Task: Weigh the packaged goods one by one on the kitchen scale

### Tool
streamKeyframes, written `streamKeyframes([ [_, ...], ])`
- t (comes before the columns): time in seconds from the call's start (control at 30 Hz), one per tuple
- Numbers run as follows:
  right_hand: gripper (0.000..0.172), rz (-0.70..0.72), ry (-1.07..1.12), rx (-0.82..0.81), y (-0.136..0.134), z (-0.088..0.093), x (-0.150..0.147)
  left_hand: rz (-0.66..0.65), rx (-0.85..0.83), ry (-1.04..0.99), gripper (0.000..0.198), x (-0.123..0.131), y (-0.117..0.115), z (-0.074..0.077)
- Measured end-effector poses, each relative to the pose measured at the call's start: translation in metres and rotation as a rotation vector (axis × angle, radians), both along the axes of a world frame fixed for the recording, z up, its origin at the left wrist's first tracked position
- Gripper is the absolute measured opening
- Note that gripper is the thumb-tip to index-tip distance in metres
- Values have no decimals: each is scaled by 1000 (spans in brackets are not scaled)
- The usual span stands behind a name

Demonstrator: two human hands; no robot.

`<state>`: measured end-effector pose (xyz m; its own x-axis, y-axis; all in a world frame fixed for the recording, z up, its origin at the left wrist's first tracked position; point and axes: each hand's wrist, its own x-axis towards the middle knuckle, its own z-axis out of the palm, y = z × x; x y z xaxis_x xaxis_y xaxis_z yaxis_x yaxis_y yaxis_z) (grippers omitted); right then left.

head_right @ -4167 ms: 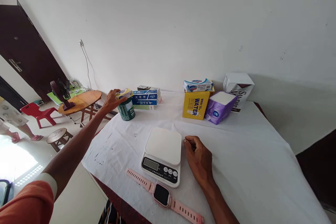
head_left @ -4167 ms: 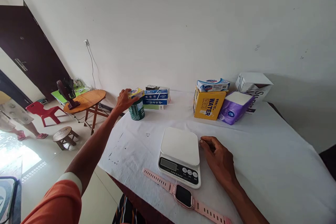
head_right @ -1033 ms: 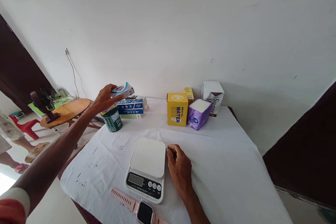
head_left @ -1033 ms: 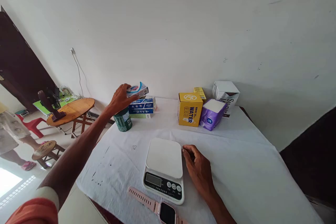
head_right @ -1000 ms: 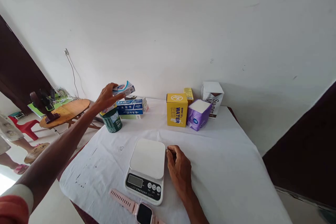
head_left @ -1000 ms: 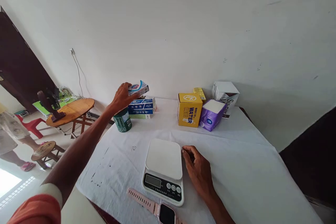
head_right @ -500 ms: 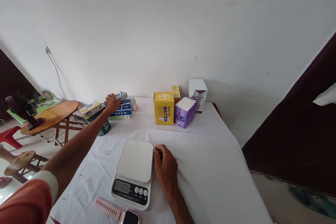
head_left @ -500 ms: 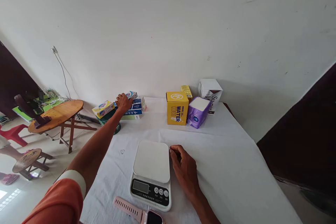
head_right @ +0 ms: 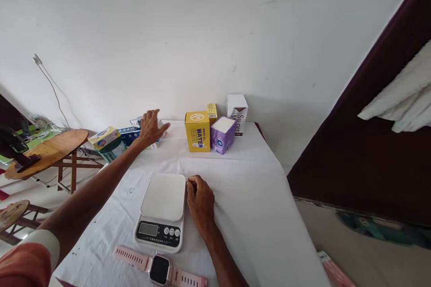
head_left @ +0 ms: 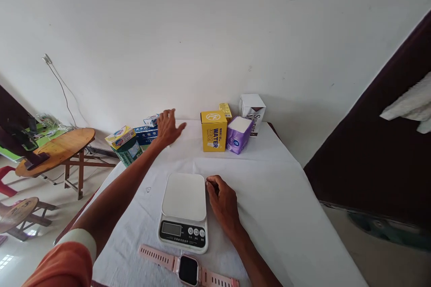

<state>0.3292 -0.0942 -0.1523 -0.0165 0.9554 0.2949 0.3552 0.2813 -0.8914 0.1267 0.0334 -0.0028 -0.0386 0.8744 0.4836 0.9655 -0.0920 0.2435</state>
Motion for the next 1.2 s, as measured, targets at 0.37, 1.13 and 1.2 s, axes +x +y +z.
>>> streamKeyframes([
  [0.37,22,-28,-1,22,-2,1,-1,-315,-322,117,115,98,64,9],
  [1.13,25,-27,48,-51,-2,2,-1,-456,-316,162,92,0,-148,62],
  [1.2,25,-16,50,-56,-4,3,-1,-438,-331,153,94,-2,-159,55],
])
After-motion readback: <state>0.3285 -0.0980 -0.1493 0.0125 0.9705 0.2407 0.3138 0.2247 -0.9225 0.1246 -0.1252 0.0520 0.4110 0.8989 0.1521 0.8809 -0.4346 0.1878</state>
